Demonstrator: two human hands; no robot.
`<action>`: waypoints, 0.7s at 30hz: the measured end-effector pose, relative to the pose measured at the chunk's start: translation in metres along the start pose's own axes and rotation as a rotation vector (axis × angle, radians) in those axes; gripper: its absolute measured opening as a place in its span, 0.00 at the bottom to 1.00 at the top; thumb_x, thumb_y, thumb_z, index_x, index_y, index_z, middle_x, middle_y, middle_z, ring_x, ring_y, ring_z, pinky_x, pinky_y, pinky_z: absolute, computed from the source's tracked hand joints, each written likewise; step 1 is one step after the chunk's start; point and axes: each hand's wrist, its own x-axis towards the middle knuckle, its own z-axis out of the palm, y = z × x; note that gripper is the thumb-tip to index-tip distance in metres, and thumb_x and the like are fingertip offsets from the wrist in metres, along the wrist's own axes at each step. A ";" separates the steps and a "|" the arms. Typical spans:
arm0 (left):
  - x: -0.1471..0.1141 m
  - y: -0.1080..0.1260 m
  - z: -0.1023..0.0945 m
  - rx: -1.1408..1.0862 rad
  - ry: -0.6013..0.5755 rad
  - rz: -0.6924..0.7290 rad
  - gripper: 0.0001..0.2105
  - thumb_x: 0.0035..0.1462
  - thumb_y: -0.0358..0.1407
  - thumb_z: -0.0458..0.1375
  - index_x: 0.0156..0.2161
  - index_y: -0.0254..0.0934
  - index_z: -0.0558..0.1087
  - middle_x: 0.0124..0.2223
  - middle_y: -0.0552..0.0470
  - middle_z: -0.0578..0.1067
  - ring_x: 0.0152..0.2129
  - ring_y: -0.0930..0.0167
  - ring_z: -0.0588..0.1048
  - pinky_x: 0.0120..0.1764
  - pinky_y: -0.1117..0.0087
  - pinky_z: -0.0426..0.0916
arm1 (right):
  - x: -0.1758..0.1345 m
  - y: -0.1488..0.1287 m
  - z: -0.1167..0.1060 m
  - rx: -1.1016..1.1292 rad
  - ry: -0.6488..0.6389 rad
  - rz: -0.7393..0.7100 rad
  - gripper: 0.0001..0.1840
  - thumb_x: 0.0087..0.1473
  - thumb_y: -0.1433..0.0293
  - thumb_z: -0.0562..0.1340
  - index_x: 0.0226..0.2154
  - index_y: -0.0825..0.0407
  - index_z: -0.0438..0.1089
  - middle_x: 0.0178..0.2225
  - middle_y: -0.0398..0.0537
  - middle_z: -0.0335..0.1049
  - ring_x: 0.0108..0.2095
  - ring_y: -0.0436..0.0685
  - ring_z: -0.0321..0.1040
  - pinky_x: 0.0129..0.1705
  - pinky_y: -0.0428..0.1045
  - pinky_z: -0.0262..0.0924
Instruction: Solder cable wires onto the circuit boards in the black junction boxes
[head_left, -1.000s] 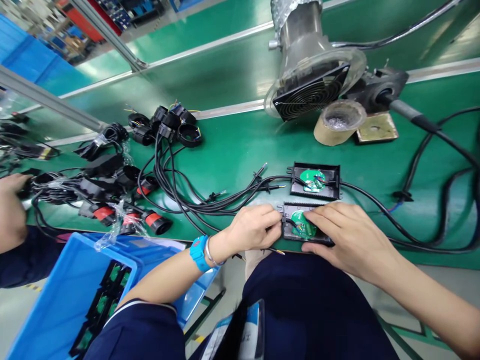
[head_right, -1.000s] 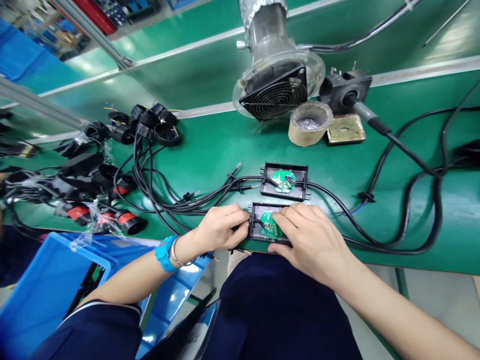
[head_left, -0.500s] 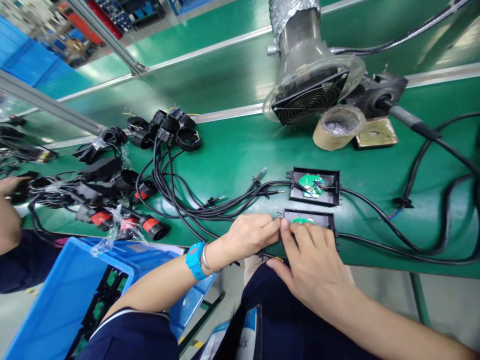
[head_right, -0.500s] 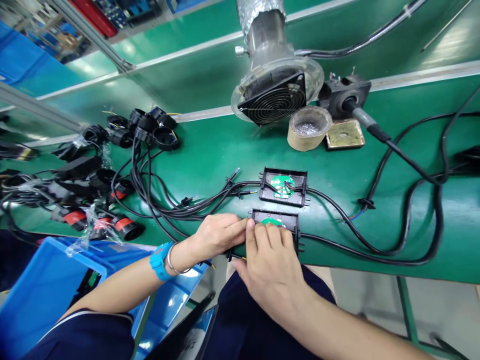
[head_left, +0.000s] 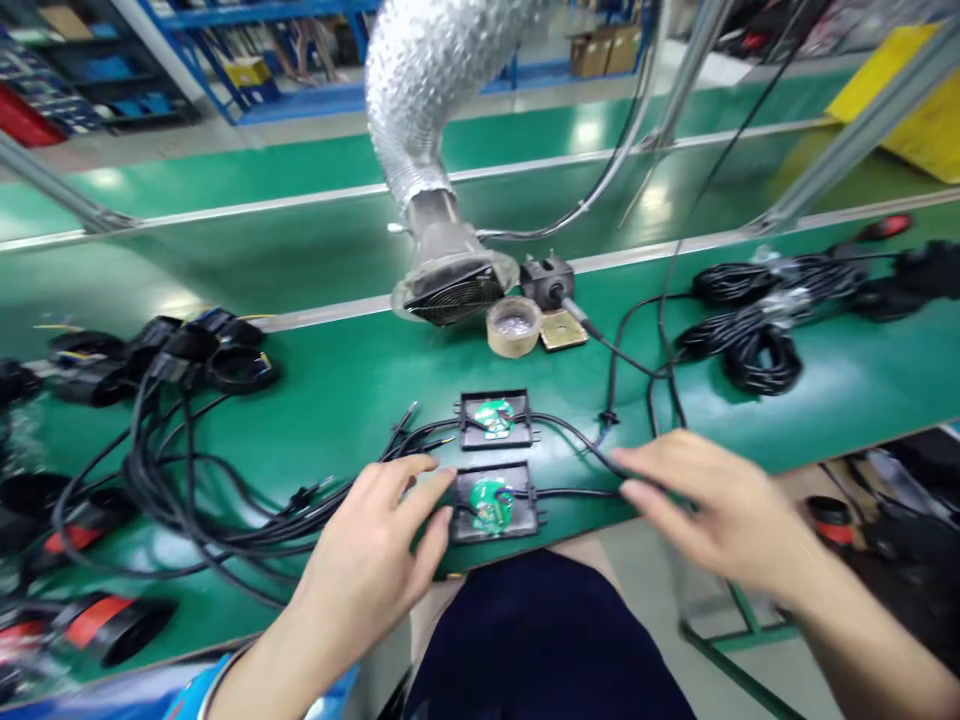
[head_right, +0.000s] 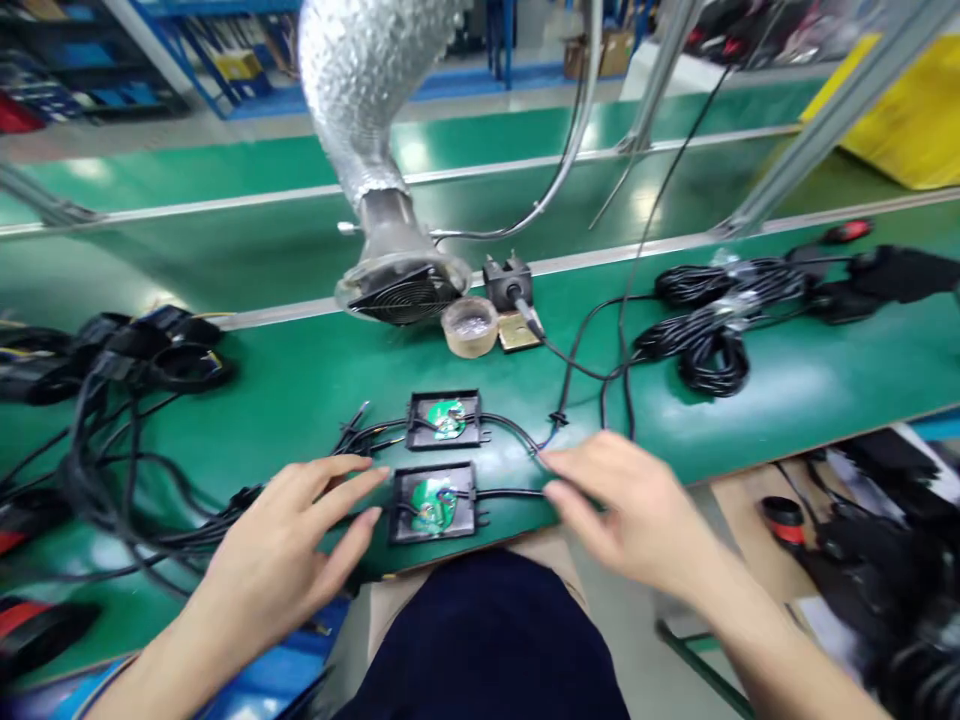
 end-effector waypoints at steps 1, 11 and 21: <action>0.012 0.011 -0.003 -0.059 -0.010 0.033 0.13 0.60 0.33 0.54 0.49 0.35 0.71 0.48 0.44 0.72 0.43 0.64 0.70 0.46 0.62 0.68 | -0.007 0.023 -0.014 -0.143 0.091 0.071 0.09 0.59 0.68 0.58 0.41 0.49 0.71 0.36 0.44 0.73 0.35 0.51 0.69 0.40 0.48 0.65; 0.177 0.100 0.067 -0.212 -0.290 -0.003 0.17 0.59 0.41 0.54 0.46 0.28 0.70 0.43 0.40 0.75 0.42 0.58 0.73 0.47 0.57 0.68 | 0.029 0.201 -0.066 -0.632 -0.081 0.289 0.22 0.42 0.75 0.55 0.42 0.51 0.71 0.50 0.54 0.66 0.51 0.67 0.60 0.51 0.64 0.50; 0.225 0.087 0.066 -1.539 -0.153 -0.604 0.12 0.66 0.32 0.48 0.48 0.31 0.70 0.38 0.47 0.78 0.30 0.75 0.76 0.34 0.75 0.71 | 0.003 0.245 -0.127 -0.536 -0.509 0.284 0.15 0.32 0.74 0.58 0.29 0.48 0.71 0.34 0.45 0.74 0.34 0.58 0.69 0.34 0.50 0.57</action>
